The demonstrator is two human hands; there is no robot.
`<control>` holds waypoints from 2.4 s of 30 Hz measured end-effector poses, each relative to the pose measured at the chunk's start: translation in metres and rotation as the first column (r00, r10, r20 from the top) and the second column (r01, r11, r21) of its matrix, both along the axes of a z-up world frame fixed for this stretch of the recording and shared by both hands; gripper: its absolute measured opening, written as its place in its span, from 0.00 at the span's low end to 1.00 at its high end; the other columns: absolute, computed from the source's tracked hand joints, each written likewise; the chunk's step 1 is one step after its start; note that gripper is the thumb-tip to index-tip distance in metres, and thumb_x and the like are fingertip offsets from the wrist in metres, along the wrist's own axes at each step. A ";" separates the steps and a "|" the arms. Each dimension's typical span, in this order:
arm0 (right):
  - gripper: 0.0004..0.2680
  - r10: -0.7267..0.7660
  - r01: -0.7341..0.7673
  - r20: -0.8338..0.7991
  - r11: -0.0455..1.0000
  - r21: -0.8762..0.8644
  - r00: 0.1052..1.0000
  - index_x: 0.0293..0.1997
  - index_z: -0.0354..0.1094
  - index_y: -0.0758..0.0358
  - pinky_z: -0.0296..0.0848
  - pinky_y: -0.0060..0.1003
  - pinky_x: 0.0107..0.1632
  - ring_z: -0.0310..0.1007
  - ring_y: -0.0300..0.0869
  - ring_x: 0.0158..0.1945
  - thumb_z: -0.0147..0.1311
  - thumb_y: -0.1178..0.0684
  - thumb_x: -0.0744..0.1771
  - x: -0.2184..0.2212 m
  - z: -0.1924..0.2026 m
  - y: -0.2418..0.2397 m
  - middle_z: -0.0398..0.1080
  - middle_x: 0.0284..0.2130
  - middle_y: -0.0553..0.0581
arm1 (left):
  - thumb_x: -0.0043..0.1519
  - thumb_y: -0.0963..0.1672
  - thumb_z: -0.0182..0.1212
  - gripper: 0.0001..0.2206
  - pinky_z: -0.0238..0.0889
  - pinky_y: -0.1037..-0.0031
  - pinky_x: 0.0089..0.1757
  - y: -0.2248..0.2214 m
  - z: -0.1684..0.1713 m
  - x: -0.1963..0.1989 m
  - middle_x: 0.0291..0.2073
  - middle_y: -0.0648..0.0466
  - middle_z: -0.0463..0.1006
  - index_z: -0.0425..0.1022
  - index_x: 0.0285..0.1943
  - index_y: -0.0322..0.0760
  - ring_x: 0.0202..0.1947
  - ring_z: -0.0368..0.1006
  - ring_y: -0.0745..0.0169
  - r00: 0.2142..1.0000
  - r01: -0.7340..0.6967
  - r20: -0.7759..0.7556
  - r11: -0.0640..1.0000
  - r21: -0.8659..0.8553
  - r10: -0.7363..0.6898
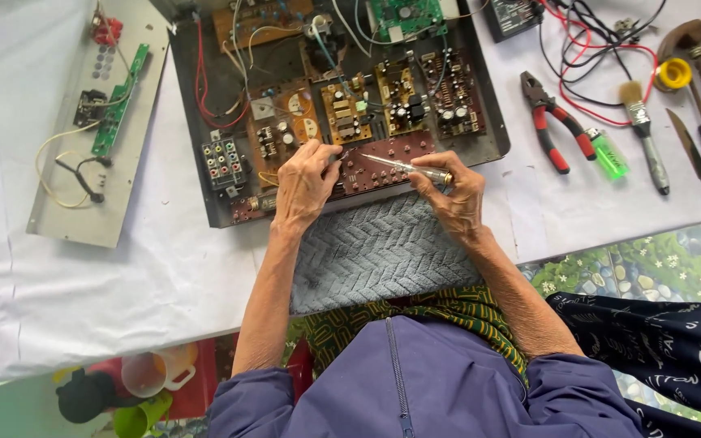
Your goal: Diagnosing and inspecting components on an open electronic device's circuit board using a small screwdriver as a probe.
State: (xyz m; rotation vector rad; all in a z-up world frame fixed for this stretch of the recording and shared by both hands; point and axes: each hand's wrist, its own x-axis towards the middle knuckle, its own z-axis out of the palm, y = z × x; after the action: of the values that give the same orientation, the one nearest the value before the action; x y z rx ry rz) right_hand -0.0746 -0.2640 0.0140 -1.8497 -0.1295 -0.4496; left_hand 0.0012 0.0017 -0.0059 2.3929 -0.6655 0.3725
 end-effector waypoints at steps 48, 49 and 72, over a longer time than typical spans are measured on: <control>0.06 0.601 -0.635 -0.229 0.763 -0.122 0.766 0.43 0.80 0.55 0.79 0.44 0.28 0.82 0.48 0.27 0.64 0.51 0.65 -0.046 0.088 0.058 0.81 0.28 0.60 | 0.62 0.41 0.63 0.06 0.73 0.67 0.40 0.001 0.008 -0.001 0.32 0.58 0.68 0.73 0.45 0.43 0.40 0.76 0.55 1.000 0.017 0.005 1.000 0.004 -0.017; 0.06 0.634 -0.653 -0.168 0.751 -0.099 0.755 0.44 0.79 0.55 0.79 0.42 0.28 0.82 0.47 0.28 0.62 0.52 0.65 -0.045 0.094 0.075 0.81 0.30 0.60 | 0.63 0.41 0.62 0.05 0.73 0.68 0.39 0.000 0.009 -0.002 0.31 0.58 0.68 0.73 0.44 0.44 0.39 0.76 0.57 1.000 0.014 -0.006 1.000 -0.007 -0.014; 0.07 0.121 -0.136 -0.120 0.983 -0.122 0.985 0.49 0.79 0.53 0.76 0.35 0.38 0.76 0.37 0.36 0.66 0.53 0.67 -0.005 0.053 0.018 0.78 0.33 0.55 | 0.63 0.40 0.61 0.05 0.71 0.69 0.37 0.000 -0.016 0.005 0.30 0.56 0.69 0.76 0.45 0.42 0.35 0.75 0.57 0.998 0.000 -0.059 1.000 -0.004 -0.001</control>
State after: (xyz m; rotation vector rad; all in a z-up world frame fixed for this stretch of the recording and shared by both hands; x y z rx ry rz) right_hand -0.0794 -0.2462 0.0669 -1.9766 -0.2053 -0.2515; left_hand 0.0058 0.0021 -0.0217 2.3899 -0.6375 0.3010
